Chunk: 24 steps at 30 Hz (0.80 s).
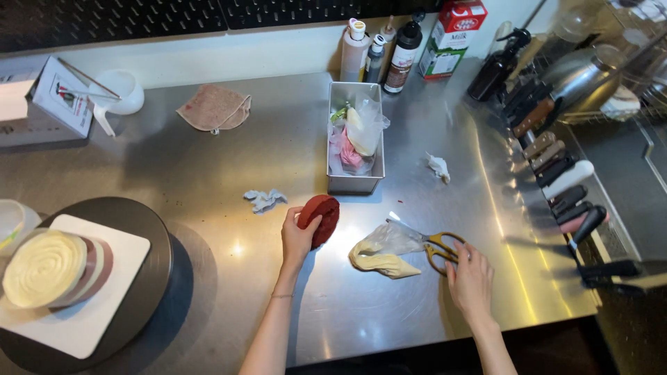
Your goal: Assembling a small red velvet cake by layering cake rounds, brushing with syrup, and piping frosting.
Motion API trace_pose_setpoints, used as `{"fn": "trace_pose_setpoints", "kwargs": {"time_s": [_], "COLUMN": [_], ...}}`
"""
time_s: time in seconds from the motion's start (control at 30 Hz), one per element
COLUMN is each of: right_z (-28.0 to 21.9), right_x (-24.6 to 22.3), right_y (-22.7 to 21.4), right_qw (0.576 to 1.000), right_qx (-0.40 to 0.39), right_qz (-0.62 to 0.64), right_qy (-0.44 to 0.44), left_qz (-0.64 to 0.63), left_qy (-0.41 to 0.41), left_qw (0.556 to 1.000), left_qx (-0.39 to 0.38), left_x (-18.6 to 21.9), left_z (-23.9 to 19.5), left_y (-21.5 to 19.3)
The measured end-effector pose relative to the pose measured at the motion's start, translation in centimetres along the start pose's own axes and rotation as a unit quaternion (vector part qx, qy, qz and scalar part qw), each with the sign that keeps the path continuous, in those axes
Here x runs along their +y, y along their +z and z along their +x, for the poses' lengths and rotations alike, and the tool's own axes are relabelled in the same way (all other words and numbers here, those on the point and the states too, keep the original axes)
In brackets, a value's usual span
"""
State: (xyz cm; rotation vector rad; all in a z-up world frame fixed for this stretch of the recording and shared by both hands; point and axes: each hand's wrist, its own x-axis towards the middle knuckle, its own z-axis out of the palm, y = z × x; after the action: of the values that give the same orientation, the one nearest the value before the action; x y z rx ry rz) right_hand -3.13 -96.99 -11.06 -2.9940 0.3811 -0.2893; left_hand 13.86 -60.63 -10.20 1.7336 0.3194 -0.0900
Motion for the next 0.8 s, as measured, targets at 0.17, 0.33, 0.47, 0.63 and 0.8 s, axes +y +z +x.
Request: {"fn": "trace_pose_setpoints", "kwargs": {"time_s": [0.17,0.33,0.47,0.63,0.8], "right_z": [3.6,5.9,8.9,12.6,14.7], "right_x": [5.8,12.8,17.4,17.3,14.3], "right_y": [2.7,5.1,8.5,9.0,1.4], "right_qw": [0.99,0.991,0.985,0.992,0.994], "right_qx": [-0.106,-0.105,0.044,0.047,0.048], "right_qz": [-0.027,-0.022,-0.146,-0.112,0.073], "right_qy": [-0.085,-0.08,-0.087,-0.041,-0.071], "left_qz": [-0.255,-0.471,-0.446,-0.34,-0.079], "left_qy": [-0.099,-0.228,-0.23,-0.228,-0.192], "left_qw": [0.96,0.843,0.826,0.874,0.967], "left_qx": [0.056,0.123,0.255,0.261,0.148], "left_x": [3.2,3.5,0.2,-1.2,1.5], "left_z": [-5.2,-7.3,-6.5,-4.9,-4.4], "left_y": [1.0,-1.3,-4.4,-6.1,-3.6]}}
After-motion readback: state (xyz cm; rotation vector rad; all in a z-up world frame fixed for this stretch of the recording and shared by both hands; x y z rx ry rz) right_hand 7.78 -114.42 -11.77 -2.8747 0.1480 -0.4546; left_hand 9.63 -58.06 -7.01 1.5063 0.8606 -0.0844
